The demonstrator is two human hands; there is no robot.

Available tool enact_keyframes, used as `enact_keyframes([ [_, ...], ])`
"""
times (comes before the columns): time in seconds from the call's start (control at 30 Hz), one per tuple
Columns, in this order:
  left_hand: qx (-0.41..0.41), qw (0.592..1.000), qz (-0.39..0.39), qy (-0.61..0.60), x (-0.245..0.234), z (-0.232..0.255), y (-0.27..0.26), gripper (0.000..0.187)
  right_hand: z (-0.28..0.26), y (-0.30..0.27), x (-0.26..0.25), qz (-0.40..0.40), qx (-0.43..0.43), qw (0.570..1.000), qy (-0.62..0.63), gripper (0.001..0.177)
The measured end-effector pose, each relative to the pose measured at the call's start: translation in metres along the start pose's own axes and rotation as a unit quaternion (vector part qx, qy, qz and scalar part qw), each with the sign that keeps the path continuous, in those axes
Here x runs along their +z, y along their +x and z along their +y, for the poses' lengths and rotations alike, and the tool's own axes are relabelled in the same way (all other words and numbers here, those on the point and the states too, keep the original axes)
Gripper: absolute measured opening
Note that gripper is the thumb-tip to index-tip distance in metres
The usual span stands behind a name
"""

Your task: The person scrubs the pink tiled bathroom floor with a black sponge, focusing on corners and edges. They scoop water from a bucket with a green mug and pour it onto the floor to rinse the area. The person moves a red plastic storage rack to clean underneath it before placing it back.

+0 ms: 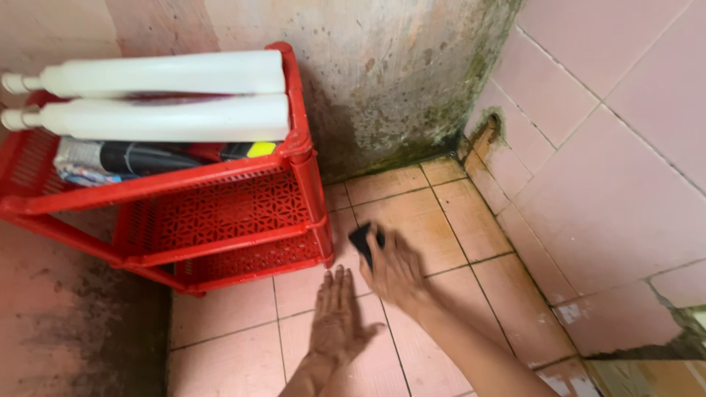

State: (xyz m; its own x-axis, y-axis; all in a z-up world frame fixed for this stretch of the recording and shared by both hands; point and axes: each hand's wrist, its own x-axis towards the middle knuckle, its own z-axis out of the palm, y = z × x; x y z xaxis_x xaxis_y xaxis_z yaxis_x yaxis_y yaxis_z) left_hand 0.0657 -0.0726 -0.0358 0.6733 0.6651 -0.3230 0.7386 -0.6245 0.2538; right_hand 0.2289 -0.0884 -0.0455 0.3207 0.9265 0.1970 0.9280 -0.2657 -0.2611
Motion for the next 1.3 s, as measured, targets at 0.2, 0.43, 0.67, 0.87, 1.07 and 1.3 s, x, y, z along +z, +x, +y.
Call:
enact_keyframes([
  [0.2, -0.033, 0.991, -0.123, 0.038, -0.027, 0.018, -0.002, 0.147, 0.006, -0.027, -0.01, -0.068, 0.012, 0.997, 0.017, 0.067],
  [0.43, -0.035, 0.984, -0.171, 0.031, -0.03, 0.016, 0.005, 0.159, 0.047, 0.09, 0.019, -0.062, 0.087, 0.994, 0.004, 0.064],
  [0.67, -0.042, 0.983, -0.175, 0.032, -0.023, 0.015, 0.009, 0.165, 0.044, 0.055, 0.01, -0.028, 0.056, 0.998, -0.011, 0.073],
  [0.87, -0.037, 0.985, -0.164, 0.028, -0.016, 0.015, 0.01, 0.167, 0.031, -0.053, -0.022, -0.028, 0.007, 1.0, 0.007, 0.081],
  [1.07, -0.022, 0.993, -0.119, 0.0, -0.009, 0.01, 0.007, 0.167, 0.017, -0.018, -0.005, -0.048, 0.046, 0.998, 0.021, 0.08],
  [1.3, -0.029, 0.995, -0.093, -0.021, -0.013, 0.013, 0.002, 0.167, 0.002, 0.097, 0.045, 0.035, 0.108, 0.992, -0.051, 0.075],
])
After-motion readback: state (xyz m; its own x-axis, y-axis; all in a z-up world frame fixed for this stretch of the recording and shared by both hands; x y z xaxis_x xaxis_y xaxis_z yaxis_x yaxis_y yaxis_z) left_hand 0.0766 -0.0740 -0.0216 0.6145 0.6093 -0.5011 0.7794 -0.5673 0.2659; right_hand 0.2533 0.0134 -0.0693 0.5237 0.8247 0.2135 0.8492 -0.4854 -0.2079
